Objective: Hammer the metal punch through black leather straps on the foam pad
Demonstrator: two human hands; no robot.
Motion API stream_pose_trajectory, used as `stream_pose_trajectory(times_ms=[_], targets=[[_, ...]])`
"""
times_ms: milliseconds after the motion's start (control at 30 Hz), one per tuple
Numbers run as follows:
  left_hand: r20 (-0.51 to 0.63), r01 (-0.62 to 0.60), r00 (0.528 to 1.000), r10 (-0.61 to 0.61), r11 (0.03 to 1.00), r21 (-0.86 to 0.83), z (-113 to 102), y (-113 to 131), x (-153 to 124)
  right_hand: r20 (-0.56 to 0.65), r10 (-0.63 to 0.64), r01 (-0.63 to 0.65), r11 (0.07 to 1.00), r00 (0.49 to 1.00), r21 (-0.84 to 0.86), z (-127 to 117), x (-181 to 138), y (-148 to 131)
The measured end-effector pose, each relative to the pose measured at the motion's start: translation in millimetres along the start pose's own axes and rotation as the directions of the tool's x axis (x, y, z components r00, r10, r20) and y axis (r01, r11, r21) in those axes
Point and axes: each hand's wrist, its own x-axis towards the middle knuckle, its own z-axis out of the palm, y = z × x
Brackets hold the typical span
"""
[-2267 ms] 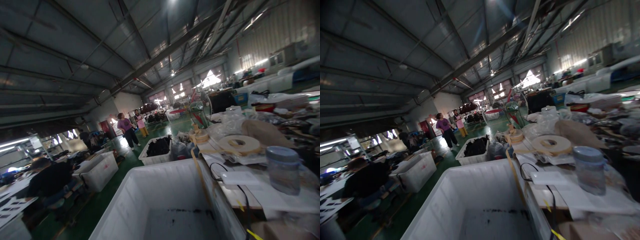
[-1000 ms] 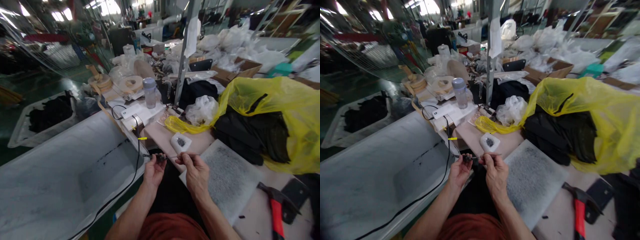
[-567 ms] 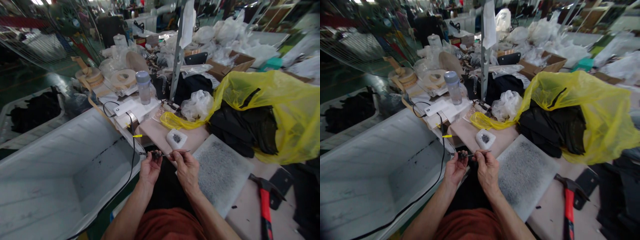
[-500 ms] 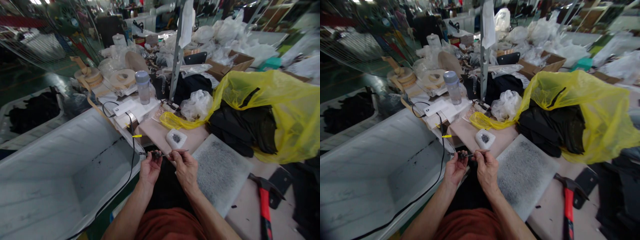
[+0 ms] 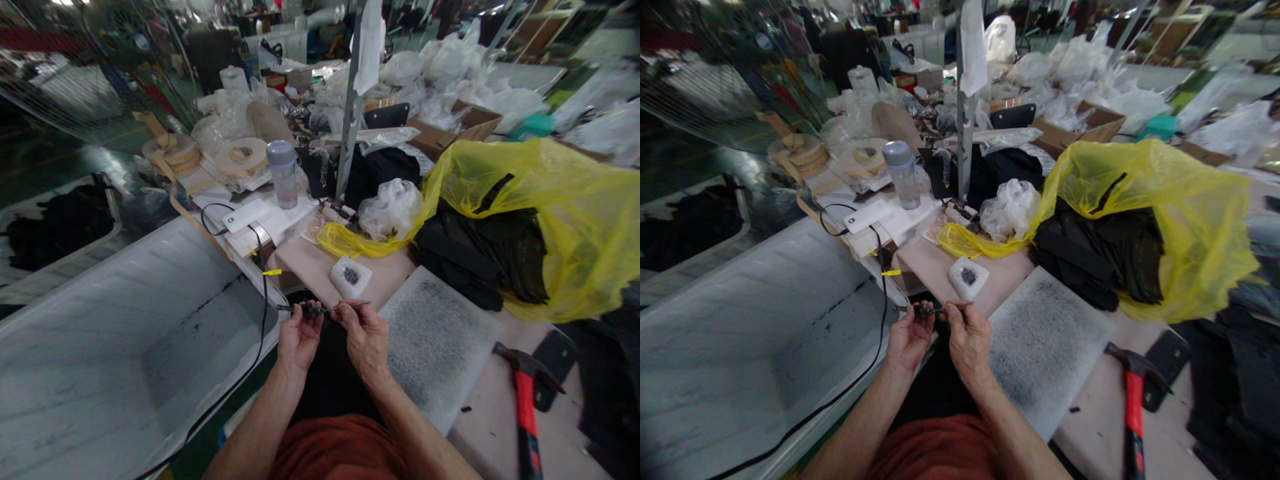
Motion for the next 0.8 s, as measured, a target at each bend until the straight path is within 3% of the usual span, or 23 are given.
stream_pose_trajectory(times_ms=[233, 667, 800], targets=[[-0.007, 0.001, 1.0, -0.001, 1.0, -0.009, 0.1, -1.2, 0.2, 0.057, -0.168, 0.173, 0.982, 0.984, -0.082, 3.0, -3.9, 3.6], [-0.049, 0.012, 0.999, -0.013, 1.0, -0.015, -6.8, -1.5, 6.2, 0.082, -0.295, 0.304, 0.94, 0.952, -0.157, -7.1, -3.6, 0.8], [-0.027, 0.03, 0.999, -0.03, 0.999, -0.017, -5.0, -4.8, 5.8, 0.148, -0.38, 0.399, 0.906, 0.913, -0.139, -6.6, -2.5, 3.0]])
